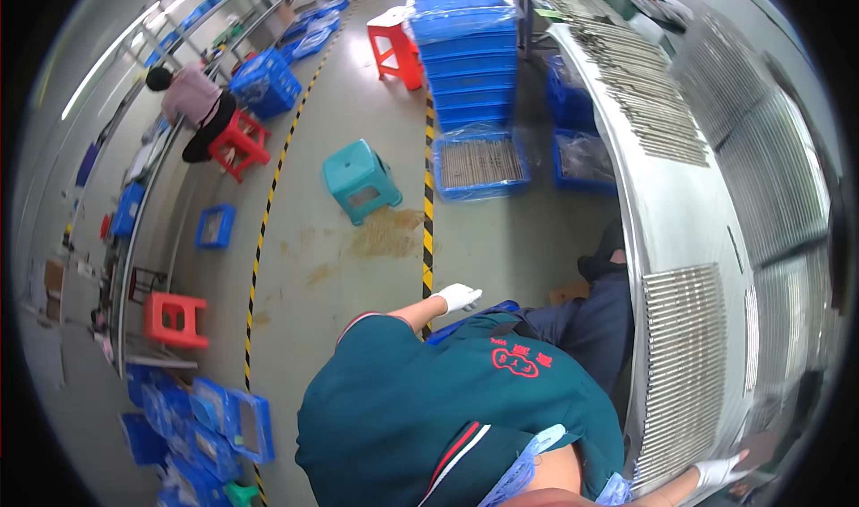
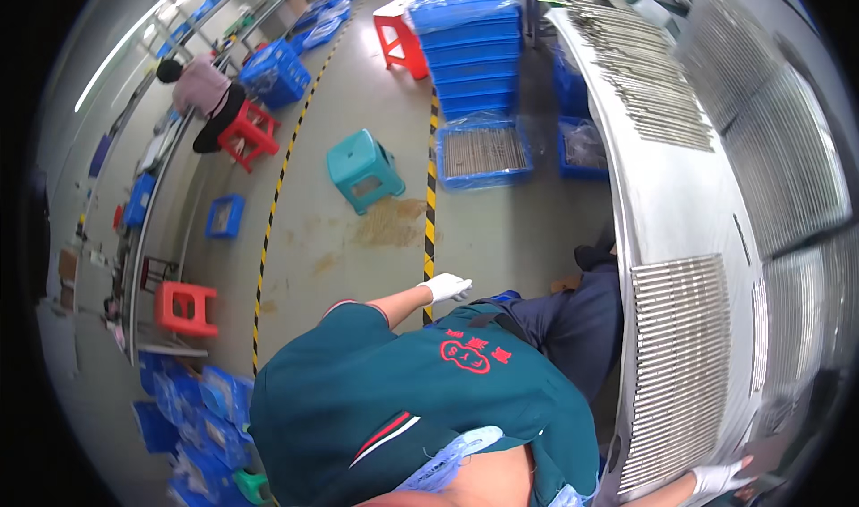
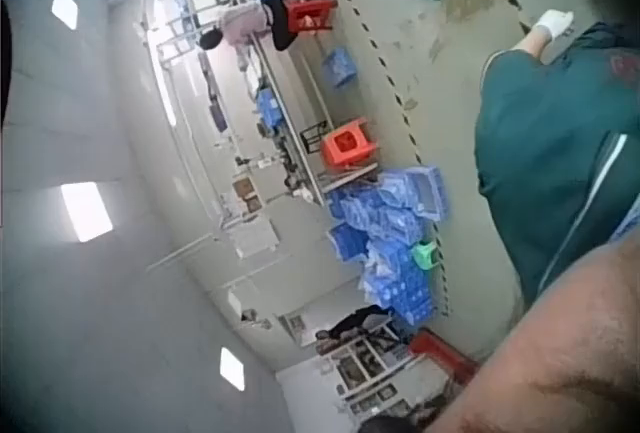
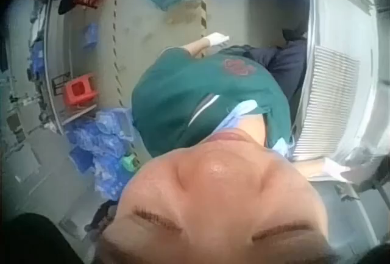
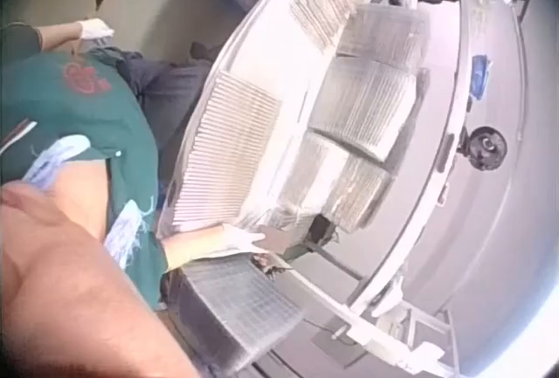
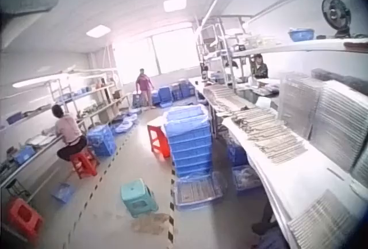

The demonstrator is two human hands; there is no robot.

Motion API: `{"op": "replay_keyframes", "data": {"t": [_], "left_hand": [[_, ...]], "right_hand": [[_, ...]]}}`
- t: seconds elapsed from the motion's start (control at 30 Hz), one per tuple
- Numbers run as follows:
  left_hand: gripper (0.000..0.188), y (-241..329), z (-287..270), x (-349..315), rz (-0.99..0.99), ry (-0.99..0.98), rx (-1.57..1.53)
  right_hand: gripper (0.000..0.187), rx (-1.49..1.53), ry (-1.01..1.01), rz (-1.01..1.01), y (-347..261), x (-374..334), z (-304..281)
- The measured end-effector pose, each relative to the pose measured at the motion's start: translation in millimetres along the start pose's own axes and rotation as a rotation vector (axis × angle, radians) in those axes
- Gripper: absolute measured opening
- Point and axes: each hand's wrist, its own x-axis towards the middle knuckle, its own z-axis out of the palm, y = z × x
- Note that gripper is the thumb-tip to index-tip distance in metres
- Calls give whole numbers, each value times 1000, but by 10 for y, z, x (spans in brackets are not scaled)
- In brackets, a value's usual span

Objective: Sorting and aligning metal rods on a factory workbench using an alignment tool.

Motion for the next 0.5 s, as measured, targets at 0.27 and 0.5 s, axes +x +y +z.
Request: {"op": "replay_keyframes", "data": {"t": [0.27, 0.5], "left_hand": [[63, -417, -77, -130, -94, -11, 332], [70, -489, 69, -148, -81, -59, 443]], "right_hand": [[72, -175, 34, -406, 108, -65, 21], [70, -77, -7, -214, 409, -13, -18]]}}
